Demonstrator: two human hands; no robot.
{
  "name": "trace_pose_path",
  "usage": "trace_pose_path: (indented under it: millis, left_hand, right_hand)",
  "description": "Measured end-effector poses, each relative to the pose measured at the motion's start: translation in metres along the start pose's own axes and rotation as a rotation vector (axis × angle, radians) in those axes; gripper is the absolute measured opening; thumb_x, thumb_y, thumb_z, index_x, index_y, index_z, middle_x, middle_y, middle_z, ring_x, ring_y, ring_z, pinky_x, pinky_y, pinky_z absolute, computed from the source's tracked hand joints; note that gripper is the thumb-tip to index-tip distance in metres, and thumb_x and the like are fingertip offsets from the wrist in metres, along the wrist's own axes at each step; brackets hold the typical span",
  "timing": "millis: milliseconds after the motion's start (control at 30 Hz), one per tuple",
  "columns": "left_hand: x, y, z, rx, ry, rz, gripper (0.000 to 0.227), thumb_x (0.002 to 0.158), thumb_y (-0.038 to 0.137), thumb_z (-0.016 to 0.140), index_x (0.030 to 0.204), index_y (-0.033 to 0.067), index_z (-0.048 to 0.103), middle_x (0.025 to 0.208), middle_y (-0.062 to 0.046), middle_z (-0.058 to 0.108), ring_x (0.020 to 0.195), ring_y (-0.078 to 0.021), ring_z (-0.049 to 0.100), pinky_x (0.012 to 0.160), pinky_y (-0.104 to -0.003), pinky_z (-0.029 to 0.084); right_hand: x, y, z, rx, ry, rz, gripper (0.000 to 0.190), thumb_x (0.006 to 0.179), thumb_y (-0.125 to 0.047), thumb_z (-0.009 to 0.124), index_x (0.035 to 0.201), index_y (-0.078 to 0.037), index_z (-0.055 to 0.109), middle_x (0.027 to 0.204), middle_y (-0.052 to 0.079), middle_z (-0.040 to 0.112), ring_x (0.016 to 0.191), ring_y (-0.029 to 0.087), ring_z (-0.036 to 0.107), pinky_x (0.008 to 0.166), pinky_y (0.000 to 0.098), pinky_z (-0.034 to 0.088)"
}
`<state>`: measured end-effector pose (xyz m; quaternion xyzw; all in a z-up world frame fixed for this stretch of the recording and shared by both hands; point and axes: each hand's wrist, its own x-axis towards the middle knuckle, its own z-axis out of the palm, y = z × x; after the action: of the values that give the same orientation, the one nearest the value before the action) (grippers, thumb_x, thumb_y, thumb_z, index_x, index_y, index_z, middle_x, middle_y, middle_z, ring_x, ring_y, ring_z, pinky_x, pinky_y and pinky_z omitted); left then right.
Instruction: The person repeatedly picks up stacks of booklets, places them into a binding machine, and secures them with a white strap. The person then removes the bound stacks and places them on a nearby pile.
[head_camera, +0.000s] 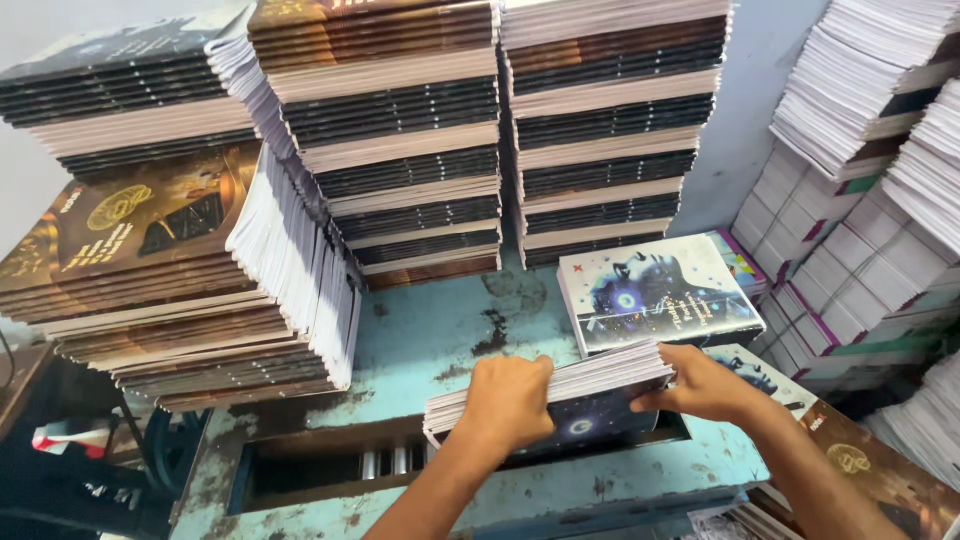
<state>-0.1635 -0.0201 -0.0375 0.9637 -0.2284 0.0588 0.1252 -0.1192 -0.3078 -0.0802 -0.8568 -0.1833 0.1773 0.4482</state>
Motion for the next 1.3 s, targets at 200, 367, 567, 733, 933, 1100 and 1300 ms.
trace_pose_path:
  millis: [200,367,567,733,933,1100,1300]
  left_hand:
    - [0.006,0.005,-0.006,-0.049,-0.05,-0.002,0.032,0.058,0.019,0.079,0.084,0.0049,0.069,0.074,-0.021,0.07,0.074,-0.0416,0.07,0.067,-0.051,0.054]
    - [0.014,0.001,0.003,-0.093,-0.044,0.014,0.039,0.055,0.022,0.084,0.085,0.0038,0.068,0.074,-0.021,0.07,0.075,-0.0426,0.069,0.067,-0.052,0.053]
    - [0.022,-0.008,0.044,-0.029,-0.081,0.015,0.031,0.062,0.014,0.078,0.09,0.0049,0.066,0.076,-0.02,0.071,0.074,-0.0412,0.071,0.067,-0.051,0.054]
    - [0.012,-0.014,0.079,-0.054,0.013,0.001,0.028,0.063,0.009,0.075,0.089,0.0042,0.066,0.077,-0.019,0.071,0.074,-0.0408,0.071,0.065,-0.051,0.055]
    - [-0.011,-0.032,0.1,-0.128,0.026,-0.038,0.03,0.063,0.009,0.076,0.09,0.0025,0.064,0.077,-0.02,0.071,0.073,-0.0424,0.069,0.064,-0.053,0.053]
    - [-0.003,-0.021,0.114,-0.077,0.038,-0.05,0.028,0.063,0.006,0.074,0.09,0.0028,0.065,0.077,-0.02,0.071,0.075,-0.0395,0.071,0.068,-0.051,0.055]
    - [-0.002,-0.013,0.099,-0.126,-0.147,-0.131,0.056,0.064,0.011,0.079,0.114,-0.0017,0.059,0.085,-0.021,0.072,0.082,-0.0391,0.072,0.074,-0.049,0.057]
  right_hand:
    - [-0.007,-0.011,-0.008,0.076,-0.003,0.037,0.049,0.068,-0.01,0.089,0.113,-0.007,0.072,0.095,0.006,0.082,0.092,0.016,0.073,0.089,0.0329,0.057]
    - [-0.008,-0.004,-0.016,-0.018,0.014,0.106,0.049,0.069,-0.013,0.089,0.115,-0.009,0.073,0.096,0.004,0.084,0.093,0.016,0.075,0.09,0.0334,0.057]
    - [0.007,0.037,0.008,0.038,0.063,0.035,0.053,0.069,-0.01,0.09,0.117,-0.008,0.069,0.105,0.004,0.081,0.101,0.014,0.072,0.092,0.033,0.055]
    - [0.011,0.051,0.018,0.076,0.066,0.045,0.053,0.069,-0.01,0.089,0.118,-0.009,0.069,0.107,0.004,0.081,0.101,0.015,0.072,0.092,0.0322,0.056]
    - [0.018,0.062,0.039,-0.004,0.011,0.123,0.057,0.069,-0.008,0.089,0.123,-0.01,0.07,0.105,0.002,0.081,0.1,0.015,0.074,0.092,0.0309,0.055]
    - [0.024,0.109,0.057,0.066,0.043,0.098,0.05,0.07,-0.003,0.091,0.116,-0.007,0.072,0.103,0.004,0.082,0.1,0.015,0.073,0.093,0.0305,0.055]
    - [0.027,0.135,0.065,0.192,0.007,0.185,0.058,0.072,-0.002,0.088,0.126,-0.004,0.067,0.108,0.011,0.081,0.101,0.019,0.075,0.09,0.0307,0.059]
